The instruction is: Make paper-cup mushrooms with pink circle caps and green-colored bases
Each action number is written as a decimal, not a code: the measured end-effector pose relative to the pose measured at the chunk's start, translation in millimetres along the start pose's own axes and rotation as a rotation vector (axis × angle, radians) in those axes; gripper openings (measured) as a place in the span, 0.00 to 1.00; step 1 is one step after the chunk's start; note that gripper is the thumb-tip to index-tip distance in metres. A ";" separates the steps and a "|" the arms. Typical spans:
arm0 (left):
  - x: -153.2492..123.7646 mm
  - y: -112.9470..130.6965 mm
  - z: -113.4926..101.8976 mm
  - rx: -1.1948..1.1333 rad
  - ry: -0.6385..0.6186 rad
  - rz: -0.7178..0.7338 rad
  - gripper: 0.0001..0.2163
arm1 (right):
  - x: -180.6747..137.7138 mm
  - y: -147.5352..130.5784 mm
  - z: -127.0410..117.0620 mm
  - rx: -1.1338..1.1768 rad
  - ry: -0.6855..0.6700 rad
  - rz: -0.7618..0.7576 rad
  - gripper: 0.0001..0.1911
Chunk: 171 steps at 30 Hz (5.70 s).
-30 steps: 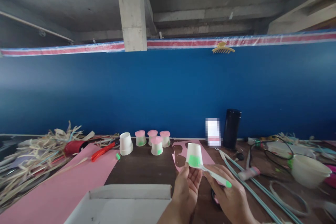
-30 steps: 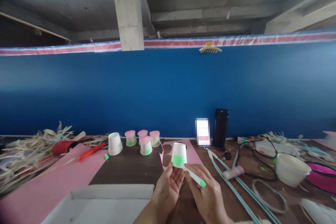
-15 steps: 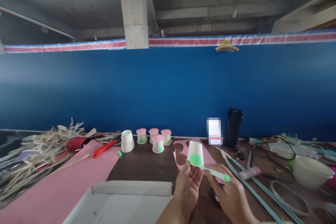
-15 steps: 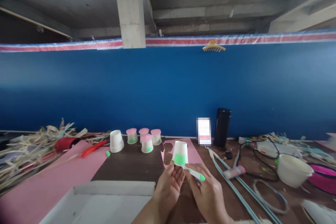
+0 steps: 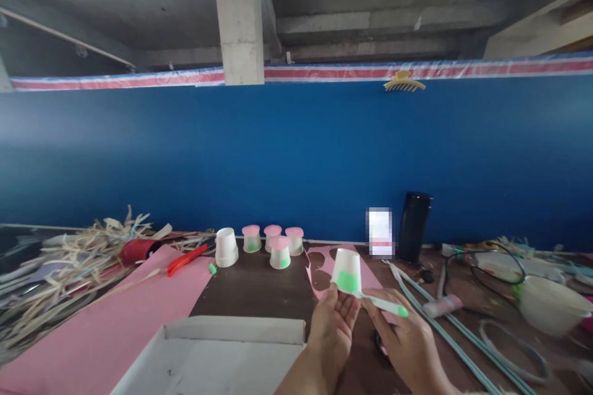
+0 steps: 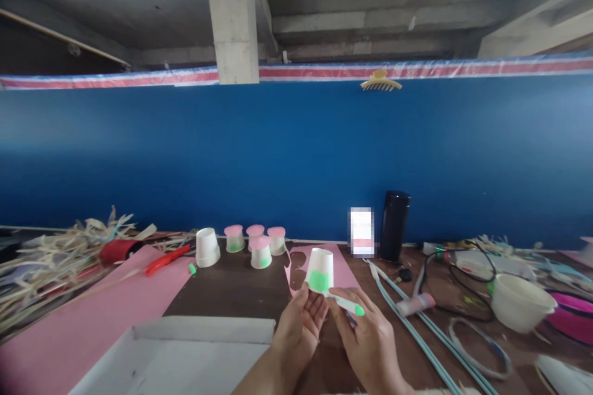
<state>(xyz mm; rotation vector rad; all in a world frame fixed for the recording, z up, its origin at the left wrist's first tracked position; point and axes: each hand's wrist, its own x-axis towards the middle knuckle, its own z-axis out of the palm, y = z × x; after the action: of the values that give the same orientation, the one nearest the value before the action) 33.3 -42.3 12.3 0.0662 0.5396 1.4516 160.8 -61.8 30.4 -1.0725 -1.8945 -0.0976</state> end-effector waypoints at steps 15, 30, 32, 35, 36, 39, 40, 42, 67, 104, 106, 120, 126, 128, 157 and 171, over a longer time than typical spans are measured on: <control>2.3 -1.4 -3.2 -0.011 -0.059 0.012 0.10 | 2.9 6.7 -4.9 0.045 0.183 0.012 0.10; -3.3 -1.1 -1.0 -0.005 -0.075 -0.008 0.09 | 4.4 4.3 -5.4 0.030 0.164 0.022 0.10; -2.3 -0.9 -1.2 -0.008 -0.083 -0.009 0.09 | 4.3 4.4 -5.5 0.020 0.160 0.020 0.10; -2.1 -0.5 -0.7 -0.012 -0.079 -0.006 0.08 | 4.3 4.9 -5.3 0.006 0.155 0.017 0.10; -2.5 -0.4 -0.3 -0.010 -0.076 -0.007 0.08 | 4.2 5.1 -5.2 0.005 0.158 0.016 0.11; -3.7 -0.4 0.8 -0.004 -0.073 -0.010 0.08 | 3.7 5.8 -4.5 0.006 0.169 0.024 0.11; -4.0 -0.5 1.1 -0.005 -0.070 -0.009 0.08 | 3.5 6.0 -4.3 0.006 0.174 0.027 0.11; -4.1 -0.5 1.4 -0.010 -0.072 -0.010 0.08 | 3.2 6.4 -4.1 0.007 0.175 0.028 0.10; -1.9 -2.9 -0.6 0.014 -0.106 -0.025 0.09 | 1.4 11.3 -0.6 -0.055 0.188 0.000 0.12; -10.5 -6.1 1.7 0.078 -0.165 -0.011 0.09 | 7.1 8.5 -1.4 -0.126 0.205 -0.099 0.10; -12.0 -7.0 1.9 0.077 -0.172 -0.013 0.10 | 7.8 8.6 -0.9 -0.124 0.207 -0.108 0.10; -5.2 -7.3 -1.3 0.081 -0.178 0.009 0.09 | 7.7 10.6 -0.7 -0.143 0.215 -0.116 0.09; -4.9 -9.9 -4.8 0.143 -0.236 0.035 0.09 | 8.3 7.1 -1.2 -0.150 0.221 -0.123 0.09; -6.6 -10.9 -4.9 0.152 -0.255 0.036 0.09 | 8.5 6.7 -1.4 -0.149 0.221 -0.122 0.10; -0.5 21.3 4.0 -0.067 -0.023 0.015 0.06 | 12.9 23.8 -10.7 1.678 -0.103 1.315 0.08; -6.7 13.2 5.3 -0.077 -0.057 -0.018 0.01 | 5.9 22.6 7.6 1.740 -0.123 1.331 0.08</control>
<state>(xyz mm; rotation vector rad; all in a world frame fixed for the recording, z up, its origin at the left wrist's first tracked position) 23.0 -45.4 23.9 0.0415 0.4363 1.4470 170.5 -40.6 22.7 -0.7014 -0.4038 1.9266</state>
